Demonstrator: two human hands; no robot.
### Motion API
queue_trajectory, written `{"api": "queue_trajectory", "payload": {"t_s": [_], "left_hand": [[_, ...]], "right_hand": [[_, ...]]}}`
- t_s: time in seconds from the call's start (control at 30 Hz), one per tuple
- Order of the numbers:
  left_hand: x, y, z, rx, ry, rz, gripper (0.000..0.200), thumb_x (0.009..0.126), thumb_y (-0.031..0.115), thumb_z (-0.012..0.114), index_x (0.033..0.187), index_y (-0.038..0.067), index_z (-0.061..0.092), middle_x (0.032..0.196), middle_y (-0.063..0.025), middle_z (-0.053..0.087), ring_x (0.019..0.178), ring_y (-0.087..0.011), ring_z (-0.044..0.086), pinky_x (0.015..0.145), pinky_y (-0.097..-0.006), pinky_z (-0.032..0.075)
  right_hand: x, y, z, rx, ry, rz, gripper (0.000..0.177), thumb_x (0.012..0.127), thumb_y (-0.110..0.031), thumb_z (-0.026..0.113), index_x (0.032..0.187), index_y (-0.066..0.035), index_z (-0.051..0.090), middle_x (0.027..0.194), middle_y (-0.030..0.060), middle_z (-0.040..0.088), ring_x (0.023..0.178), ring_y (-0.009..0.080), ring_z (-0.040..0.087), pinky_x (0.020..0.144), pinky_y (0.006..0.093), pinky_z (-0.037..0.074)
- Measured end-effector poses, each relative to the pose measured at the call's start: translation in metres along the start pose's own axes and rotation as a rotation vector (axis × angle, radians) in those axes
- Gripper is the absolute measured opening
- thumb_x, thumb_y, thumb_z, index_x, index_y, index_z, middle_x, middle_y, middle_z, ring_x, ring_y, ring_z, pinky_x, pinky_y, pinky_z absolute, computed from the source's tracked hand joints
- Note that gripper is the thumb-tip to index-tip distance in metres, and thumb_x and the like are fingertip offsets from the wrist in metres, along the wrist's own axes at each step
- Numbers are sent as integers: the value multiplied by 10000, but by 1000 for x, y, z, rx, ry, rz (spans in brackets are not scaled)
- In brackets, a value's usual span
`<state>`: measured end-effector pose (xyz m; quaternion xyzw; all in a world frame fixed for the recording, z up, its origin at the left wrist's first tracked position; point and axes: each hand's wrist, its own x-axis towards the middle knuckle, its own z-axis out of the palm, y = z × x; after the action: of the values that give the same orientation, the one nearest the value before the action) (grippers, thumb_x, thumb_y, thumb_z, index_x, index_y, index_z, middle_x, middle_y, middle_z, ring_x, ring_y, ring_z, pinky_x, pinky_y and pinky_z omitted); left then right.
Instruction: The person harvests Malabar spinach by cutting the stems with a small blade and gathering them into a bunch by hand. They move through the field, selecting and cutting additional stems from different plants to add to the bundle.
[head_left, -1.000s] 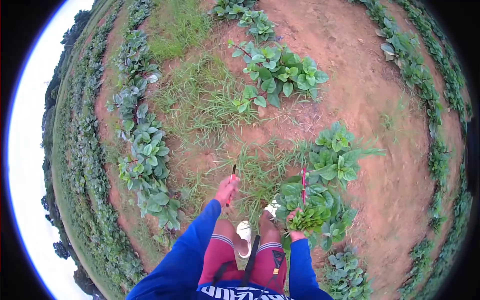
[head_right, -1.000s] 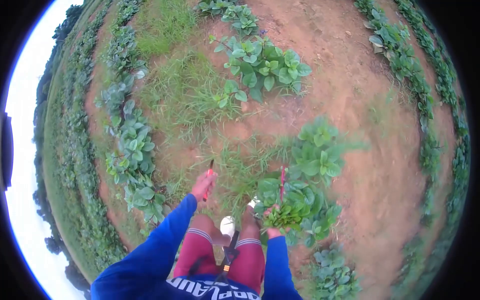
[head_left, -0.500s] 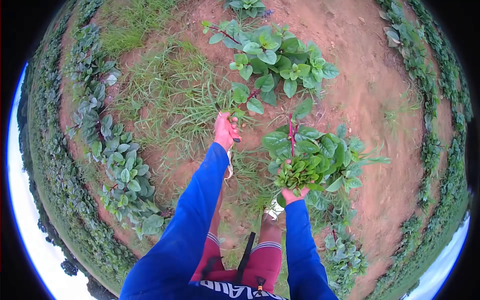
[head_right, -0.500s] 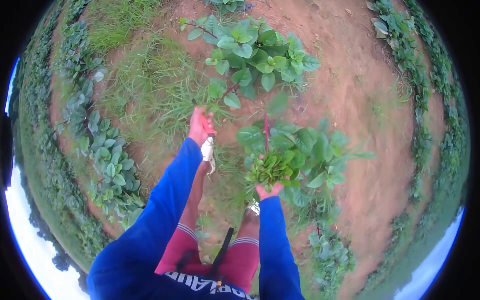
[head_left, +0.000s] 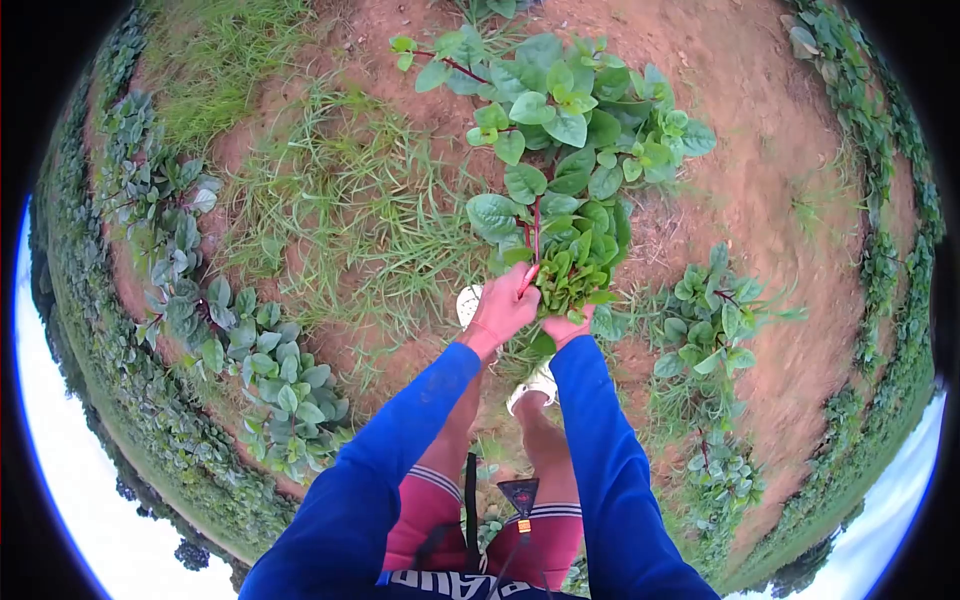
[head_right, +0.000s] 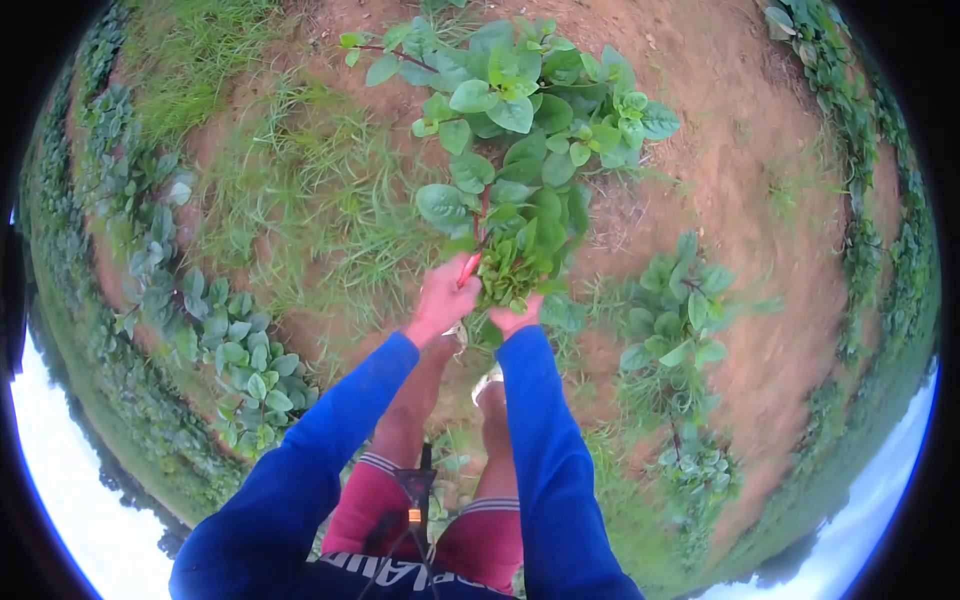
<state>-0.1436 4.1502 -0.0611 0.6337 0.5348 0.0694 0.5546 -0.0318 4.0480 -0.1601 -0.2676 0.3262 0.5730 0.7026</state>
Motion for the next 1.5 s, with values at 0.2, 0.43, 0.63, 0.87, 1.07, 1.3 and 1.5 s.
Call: {"api": "queue_trajectory", "payload": {"t_s": [0.2, 0.43, 0.63, 0.87, 1.07, 1.3, 1.5], "left_hand": [[7, 4, -34, -47, -281, 87, 213, 946, 224, 533, 1086, 72, 586, 736, -126, 589, 660, -197, 578, 621, -359, 459], [141, -17, -14, 181, -156, 27, 255, 967, 305, 461, 1045, 63, 465, 798, -239, 622, 786, -474, 608, 732, -532, 457], [238, -26, 51, 434, -339, 98, 407, 916, 398, 528, 1007, 25, 660, 833, -195, 690, 770, -346, 676, 699, -471, 497], [116, -80, -96, 86, -318, -600, 346, 953, 400, 523, 1093, 98, 618, 667, -47, 571, 487, -142, 500, 418, -296, 384], [179, -24, -216, -891, 220, -475, 391, 937, 472, 553, 1166, 157, 510, 678, -51, 570, 450, -121, 448, 389, -255, 352], [299, 42, -215, -735, -200, -351, 303, 924, 346, 593, 1123, 135, 509, 750, -51, 570, 447, -78, 426, 378, -207, 328], [229, 19, -223, -497, -459, -303, 134, 898, 150, 567, 1013, 85, 591, 737, 16, 507, 442, -36, 403, 389, -214, 309]], "right_hand": [[-7, -30, -13, 397, -287, 336, 623, 866, -553, 550, 1230, -47, 562, 1135, 148, 537, 942, 287, 520, 806, 437, 460], [-33, -51, -7, 330, -165, 303, 622, 809, -557, 589, 1168, -49, 574, 1072, 134, 501, 860, 259, 465, 744, 392, 418], [-38, -54, 9, 302, -111, 294, 592, 824, -559, 567, 1141, -59, 577, 1034, 130, 503, 838, 255, 465, 710, 374, 399], [-83, -47, -7, 423, -139, 307, 650, 834, -617, 559, 1157, -53, 564, 1042, 121, 484, 868, 245, 442, 736, 380, 407], [-83, -4, 29, 444, -44, 245, 631, 836, -596, 556, 1148, -48, 573, 1056, 131, 490, 888, 272, 451, 815, 425, 438], [-29, 81, 86, 468, 61, 58, 575, 840, -575, 545, 1110, -71, 610, 1025, 144, 521, 860, 272, 471, 761, 396, 428], [69, 151, 119, 499, 181, -227, 545, 942, -509, 441, 1239, -74, 584, 1337, 174, 538, 1200, 418, 511, 1034, 590, 407]]}}
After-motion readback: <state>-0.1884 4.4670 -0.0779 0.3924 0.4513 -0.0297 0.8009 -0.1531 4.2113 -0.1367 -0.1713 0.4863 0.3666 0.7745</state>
